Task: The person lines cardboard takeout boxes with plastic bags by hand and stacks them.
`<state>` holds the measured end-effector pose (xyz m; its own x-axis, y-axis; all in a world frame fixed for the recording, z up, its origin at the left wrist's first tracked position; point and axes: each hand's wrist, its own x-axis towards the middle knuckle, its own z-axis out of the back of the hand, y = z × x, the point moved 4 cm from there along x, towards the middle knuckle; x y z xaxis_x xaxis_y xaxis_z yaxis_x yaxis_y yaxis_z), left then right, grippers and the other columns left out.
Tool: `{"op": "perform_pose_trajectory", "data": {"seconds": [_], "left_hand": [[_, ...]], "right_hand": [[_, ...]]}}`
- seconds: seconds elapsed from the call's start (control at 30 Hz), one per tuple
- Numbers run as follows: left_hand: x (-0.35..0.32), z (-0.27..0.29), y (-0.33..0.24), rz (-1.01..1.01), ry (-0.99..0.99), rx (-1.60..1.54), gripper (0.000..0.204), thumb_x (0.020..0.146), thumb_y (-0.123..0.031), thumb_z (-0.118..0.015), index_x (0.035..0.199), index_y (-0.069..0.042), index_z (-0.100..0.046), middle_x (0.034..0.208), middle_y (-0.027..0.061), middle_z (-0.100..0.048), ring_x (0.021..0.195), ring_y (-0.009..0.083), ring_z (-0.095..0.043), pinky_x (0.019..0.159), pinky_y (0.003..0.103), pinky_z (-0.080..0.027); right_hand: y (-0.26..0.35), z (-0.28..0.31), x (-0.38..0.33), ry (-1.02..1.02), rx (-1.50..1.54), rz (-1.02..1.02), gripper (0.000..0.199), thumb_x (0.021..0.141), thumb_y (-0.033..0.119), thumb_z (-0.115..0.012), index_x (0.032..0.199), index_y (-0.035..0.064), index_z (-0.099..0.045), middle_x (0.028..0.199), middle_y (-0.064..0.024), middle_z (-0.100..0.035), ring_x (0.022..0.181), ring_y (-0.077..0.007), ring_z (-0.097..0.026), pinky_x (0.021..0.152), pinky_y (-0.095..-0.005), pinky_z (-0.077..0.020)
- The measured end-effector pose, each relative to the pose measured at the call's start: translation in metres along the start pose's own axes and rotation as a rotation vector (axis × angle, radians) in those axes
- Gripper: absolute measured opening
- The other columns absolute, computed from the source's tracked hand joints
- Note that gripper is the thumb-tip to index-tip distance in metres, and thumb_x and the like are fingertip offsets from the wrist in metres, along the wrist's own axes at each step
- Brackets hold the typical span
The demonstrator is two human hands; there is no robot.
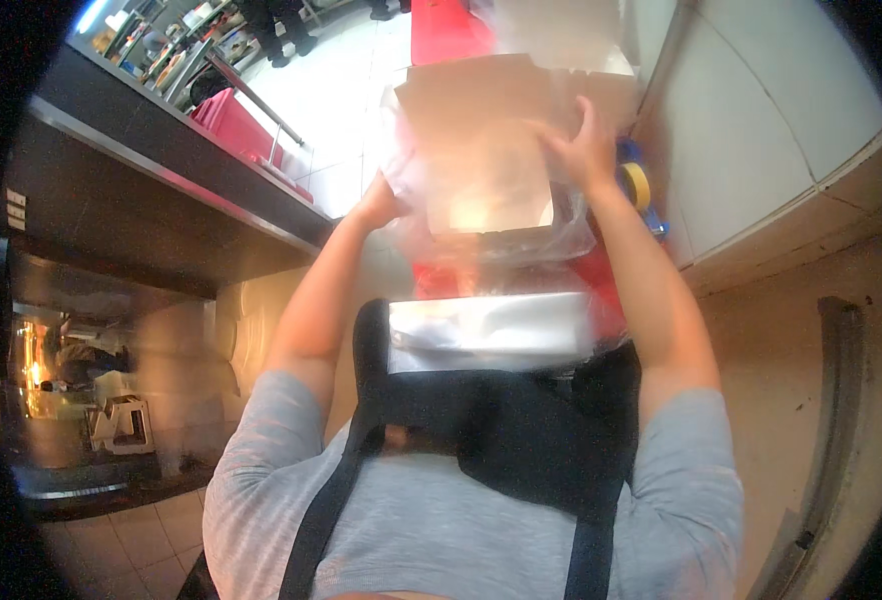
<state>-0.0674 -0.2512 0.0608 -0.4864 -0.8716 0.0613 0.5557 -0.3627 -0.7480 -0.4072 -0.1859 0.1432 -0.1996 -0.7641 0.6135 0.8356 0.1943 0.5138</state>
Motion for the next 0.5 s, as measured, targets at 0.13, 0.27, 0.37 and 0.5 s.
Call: {"op": "perform_pose_trajectory", "data": {"seconds": [0.13, 0.27, 0.37, 0.5], "left_hand": [[-0.001, 0.002, -0.007, -0.014, -0.003, 0.029, 0.108, 0.052, 0.002, -0.079, 0.147, -0.013, -0.03, 0.147, 0.0142, -0.025, 0.138, 0.0299, -0.026, 0.113, 0.035, -0.029], [-0.004, -0.001, -0.002, 0.134, 0.063, -0.04, 0.11, 0.053, 0.004, -0.081, 0.148, -0.015, -0.028, 0.148, 0.0148, -0.025, 0.137, 0.0301, -0.028, 0.111, 0.036, -0.033], [-0.002, -0.004, 0.0, 0.074, 0.05, 0.095, 0.111, 0.054, 0.004, -0.081, 0.148, -0.016, -0.027, 0.147, 0.0154, -0.026, 0.13, 0.0305, -0.037, 0.106, 0.036, -0.039], [0.001, -0.003, -0.003, 0.021, -0.003, 0.321, 0.109, 0.054, 0.004, -0.08, 0.148, -0.014, -0.028, 0.144, 0.0146, -0.029, 0.121, 0.0302, -0.044, 0.101, 0.036, -0.044]], "right_hand": [[-0.037, -0.051, 0.04, 0.131, 0.214, -0.457, 0.064, 0.071, 0.03, -0.079, 0.122, 0.0028, -0.051, 0.12, -0.0142, -0.058, 0.106, -0.0277, -0.056, 0.09, -0.0375, -0.0448], [-0.049, -0.057, 0.041, 0.186, 0.179, -0.521, 0.036, 0.075, 0.025, -0.077, 0.1, 0.0022, -0.064, 0.1, -0.0106, -0.067, 0.093, -0.0208, -0.062, 0.082, -0.0325, -0.0479], [-0.03, -0.026, 0.021, 0.012, 0.261, -0.303, 0.019, 0.077, 0.018, -0.074, 0.086, 0.0029, -0.066, 0.095, -0.01, -0.068, 0.083, -0.0209, -0.064, 0.075, -0.0337, -0.0493], [0.021, 0.021, -0.035, 0.165, 0.28, 0.221, 0.016, 0.078, 0.012, -0.068, 0.09, 0.0034, -0.065, 0.104, -0.0166, -0.065, 0.096, -0.0336, -0.062, 0.084, -0.0393, -0.0484]]}}
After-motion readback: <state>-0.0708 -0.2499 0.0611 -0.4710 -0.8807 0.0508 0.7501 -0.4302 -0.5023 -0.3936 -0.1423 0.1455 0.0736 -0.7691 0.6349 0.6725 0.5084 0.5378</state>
